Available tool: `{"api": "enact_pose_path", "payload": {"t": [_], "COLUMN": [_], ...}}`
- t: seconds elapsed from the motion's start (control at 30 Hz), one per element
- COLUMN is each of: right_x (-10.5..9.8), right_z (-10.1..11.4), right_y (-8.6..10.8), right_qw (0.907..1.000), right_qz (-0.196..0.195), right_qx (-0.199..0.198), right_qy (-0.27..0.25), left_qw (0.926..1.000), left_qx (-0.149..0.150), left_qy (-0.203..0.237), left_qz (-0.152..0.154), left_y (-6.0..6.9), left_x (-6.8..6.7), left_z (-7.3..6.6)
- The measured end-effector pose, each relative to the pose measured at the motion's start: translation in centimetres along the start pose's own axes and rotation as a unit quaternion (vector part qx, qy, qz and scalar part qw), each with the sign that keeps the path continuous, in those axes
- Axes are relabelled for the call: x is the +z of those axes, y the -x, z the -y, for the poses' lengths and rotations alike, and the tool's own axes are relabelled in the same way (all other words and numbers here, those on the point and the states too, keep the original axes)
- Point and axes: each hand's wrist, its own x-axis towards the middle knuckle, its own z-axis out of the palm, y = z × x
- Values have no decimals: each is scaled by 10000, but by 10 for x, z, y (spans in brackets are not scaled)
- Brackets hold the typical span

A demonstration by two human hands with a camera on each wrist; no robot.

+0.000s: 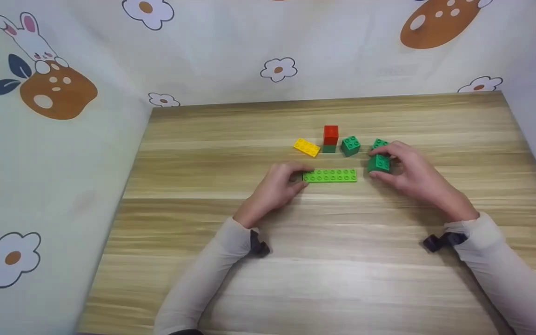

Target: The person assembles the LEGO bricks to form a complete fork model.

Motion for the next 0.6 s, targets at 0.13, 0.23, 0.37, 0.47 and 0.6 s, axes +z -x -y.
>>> {"api": "enact_pose_path", "payload": {"t": [0.13,0.23,0.37,0.47,0.6], "right_x": [3,6,10,12,15], "right_z": [4,8,11,13,15], "right_y": [-1,-2,-3,-4,-4], "right_qw": [9999,9998,9996,9995,9991], "right_qz": [44,71,100,124,199], "right_qx": [-110,-189,-209,-192,-239], "right_qy": [-32,-77,-149,-212,-280], "left_qw": [10000,10000,10000,10000,10000], "left_qx": [40,40,36,35,30], "left_qy": [-73,-80,-88,-89,-80], "left_qz": [-22,-16,-29,-26,-13], "left_y": [0,0,-1,-1,0], "left_x": [0,0,0,0,0], "left_z": [0,0,0,0,0]}}
